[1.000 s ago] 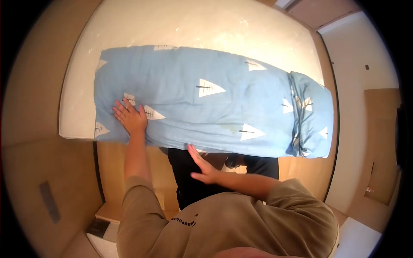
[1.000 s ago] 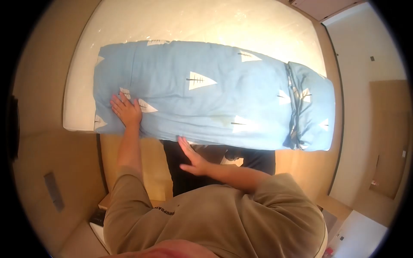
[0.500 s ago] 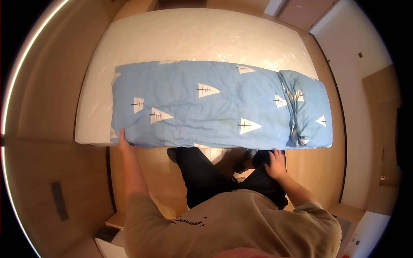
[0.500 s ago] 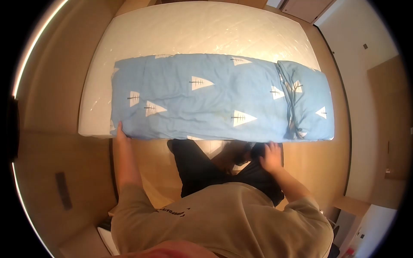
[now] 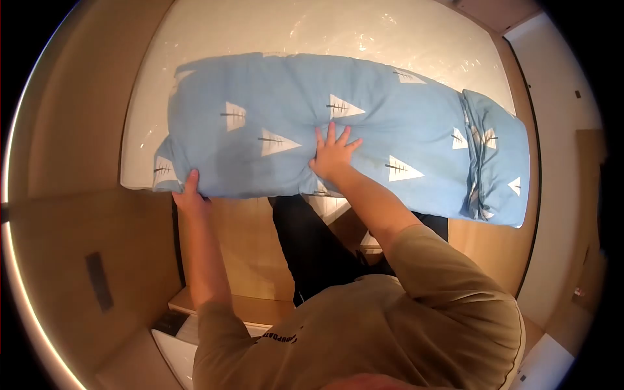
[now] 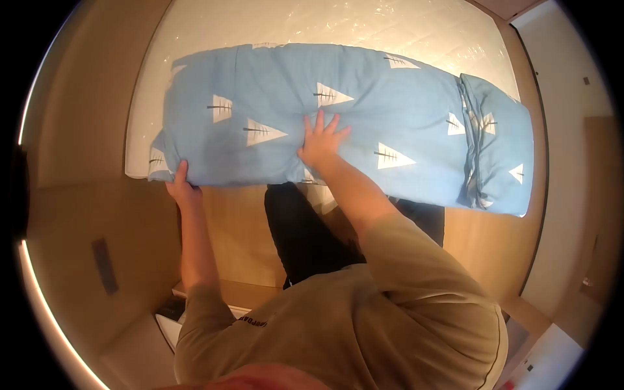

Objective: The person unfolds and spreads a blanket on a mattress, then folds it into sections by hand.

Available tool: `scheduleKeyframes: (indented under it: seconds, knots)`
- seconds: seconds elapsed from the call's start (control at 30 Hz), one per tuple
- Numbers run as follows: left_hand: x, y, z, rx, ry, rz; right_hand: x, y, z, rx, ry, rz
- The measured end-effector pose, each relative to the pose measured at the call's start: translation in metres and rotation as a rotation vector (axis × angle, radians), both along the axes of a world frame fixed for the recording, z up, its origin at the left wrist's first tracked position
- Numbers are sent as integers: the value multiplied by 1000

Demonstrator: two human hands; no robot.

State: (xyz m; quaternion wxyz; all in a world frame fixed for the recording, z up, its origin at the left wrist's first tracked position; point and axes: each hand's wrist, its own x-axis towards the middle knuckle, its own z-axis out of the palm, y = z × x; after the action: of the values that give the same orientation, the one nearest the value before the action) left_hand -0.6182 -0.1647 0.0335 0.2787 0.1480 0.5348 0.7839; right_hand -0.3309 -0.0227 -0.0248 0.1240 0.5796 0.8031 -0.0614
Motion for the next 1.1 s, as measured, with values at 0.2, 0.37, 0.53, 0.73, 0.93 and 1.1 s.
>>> scheduleKeyframes:
  seconds: [0.2, 0.37, 0.53, 0.73, 0.93, 1.1]
  knots:
    - [62, 13, 51, 14, 196, 124, -16, -9, -19, 44, -50, 121]
    - [150, 33, 94, -20, 284, 76, 7, 2, -27, 10, -72, 214]
    - [256, 27, 103, -88, 665, -245, 11, 4, -16, 56, -369, 217]
    - [363, 30, 90, -164, 1064, -501, 94, -40, -5, 24, 37, 247]
    - [381, 41, 94, -67, 1341, -568, 169, -72, 16, -109, 609, 207]
    - [415, 47, 99, 34, 1388, -782, 199, -81, 15, -485, 1233, -166]
